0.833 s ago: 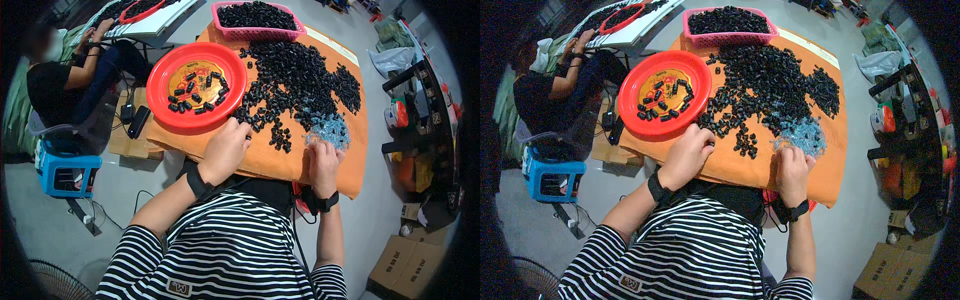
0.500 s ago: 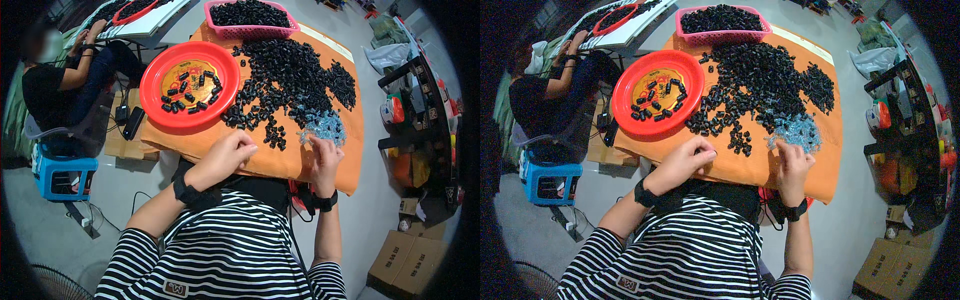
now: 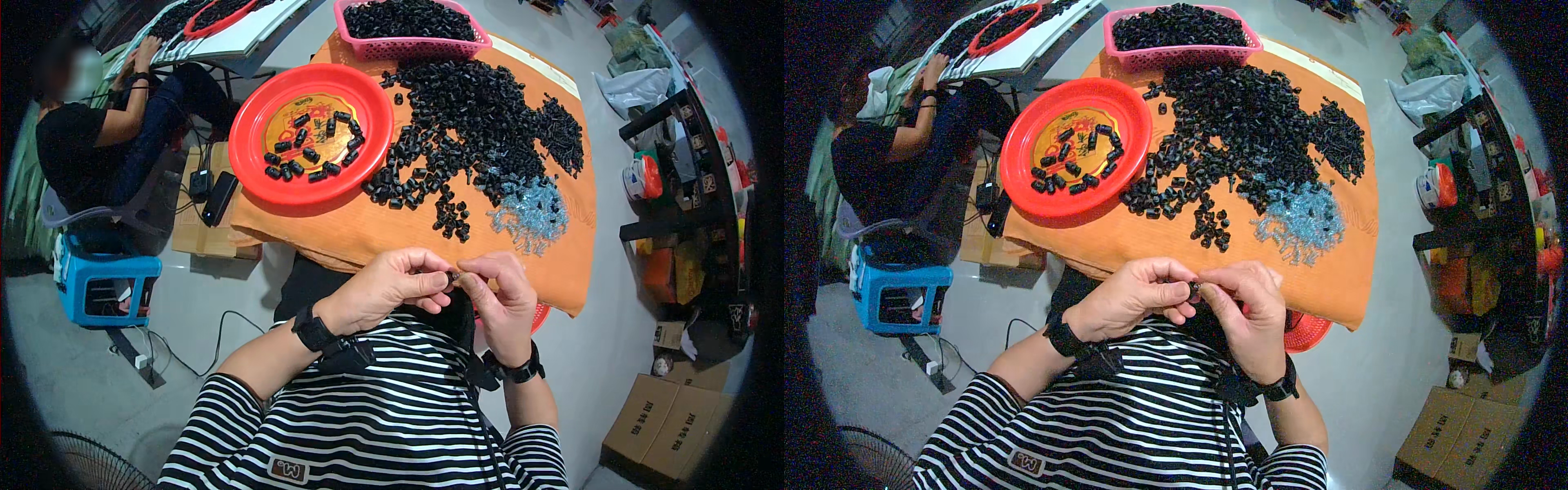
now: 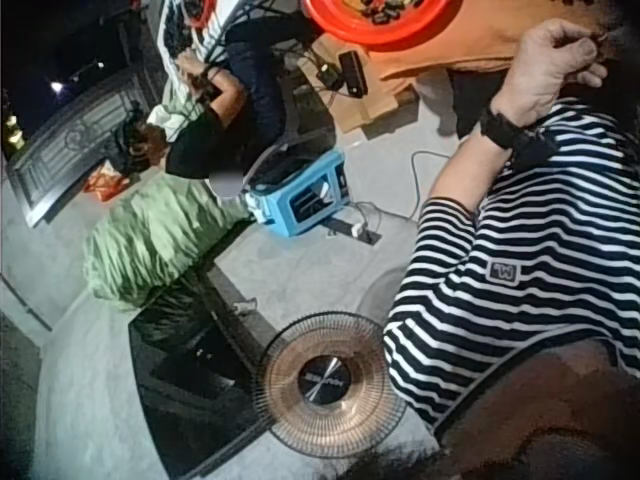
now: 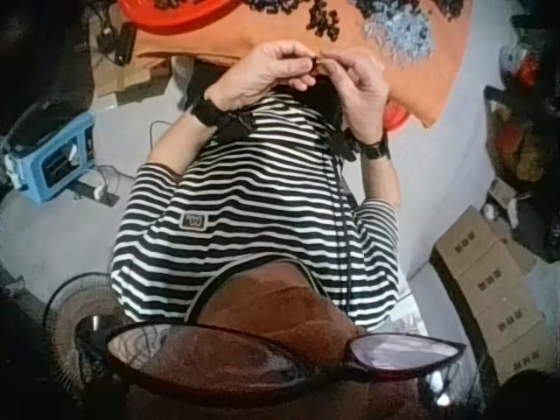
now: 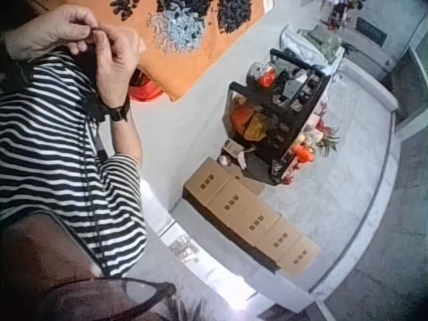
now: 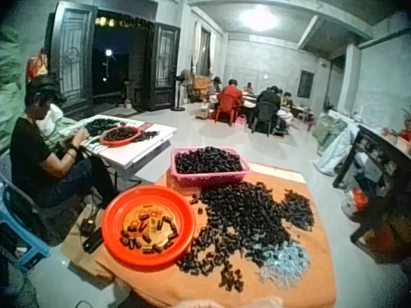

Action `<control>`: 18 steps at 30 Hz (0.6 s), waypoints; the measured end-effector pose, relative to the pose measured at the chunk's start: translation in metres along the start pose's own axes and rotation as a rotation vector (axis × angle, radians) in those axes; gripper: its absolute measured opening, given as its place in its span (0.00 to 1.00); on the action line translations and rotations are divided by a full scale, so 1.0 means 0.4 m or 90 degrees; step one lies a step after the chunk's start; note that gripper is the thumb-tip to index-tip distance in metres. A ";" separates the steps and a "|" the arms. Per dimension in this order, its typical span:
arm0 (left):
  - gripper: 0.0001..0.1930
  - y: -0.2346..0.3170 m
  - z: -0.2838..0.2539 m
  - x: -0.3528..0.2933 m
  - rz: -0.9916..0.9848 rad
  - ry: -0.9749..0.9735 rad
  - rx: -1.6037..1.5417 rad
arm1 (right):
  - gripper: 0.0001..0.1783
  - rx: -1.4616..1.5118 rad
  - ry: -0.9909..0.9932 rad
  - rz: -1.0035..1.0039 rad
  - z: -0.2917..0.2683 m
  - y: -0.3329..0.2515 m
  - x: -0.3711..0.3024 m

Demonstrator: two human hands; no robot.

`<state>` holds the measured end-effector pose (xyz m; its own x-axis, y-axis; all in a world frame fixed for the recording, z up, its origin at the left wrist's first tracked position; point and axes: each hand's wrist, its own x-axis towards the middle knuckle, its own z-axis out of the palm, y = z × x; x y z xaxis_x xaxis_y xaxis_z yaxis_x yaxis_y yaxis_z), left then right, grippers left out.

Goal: Manually assembling small black and blue plastic shoe components by pressing them together.

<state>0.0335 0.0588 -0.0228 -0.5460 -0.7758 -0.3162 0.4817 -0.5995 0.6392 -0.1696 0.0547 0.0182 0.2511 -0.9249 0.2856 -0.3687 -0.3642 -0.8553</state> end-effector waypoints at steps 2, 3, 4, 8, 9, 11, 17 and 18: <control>0.12 -0.003 0.004 -0.003 0.010 0.003 0.006 | 0.07 -0.036 -0.007 0.004 0.006 -0.002 -0.004; 0.12 -0.007 0.007 -0.002 0.021 0.005 0.020 | 0.07 -0.036 -0.008 0.004 0.010 -0.004 -0.005; 0.12 -0.009 0.009 -0.002 0.032 0.008 0.035 | 0.07 -0.048 -0.001 0.007 0.013 -0.005 -0.006; 0.12 -0.012 0.010 -0.005 0.042 0.010 0.041 | 0.07 -0.144 0.000 -0.048 0.013 -0.014 -0.008; 0.12 -0.012 0.010 -0.005 0.043 0.016 0.046 | 0.07 -0.144 0.000 -0.048 0.015 -0.014 -0.010; 0.12 -0.011 0.009 -0.005 0.043 0.023 0.052 | 0.09 -0.183 -0.001 -0.111 0.019 -0.013 -0.012; 0.11 -0.011 -0.003 -0.005 0.080 0.008 0.052 | 0.10 -0.230 -0.054 -0.133 0.000 -0.012 -0.008; 0.12 -0.004 0.003 -0.008 0.061 0.020 0.063 | 0.10 -0.230 -0.054 -0.133 -0.003 0.004 -0.001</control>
<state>0.0338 0.0626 -0.0220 -0.4789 -0.8350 -0.2708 0.4601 -0.5015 0.7327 -0.1713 0.0546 0.0173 0.4209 -0.8204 0.3871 -0.5880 -0.5717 -0.5723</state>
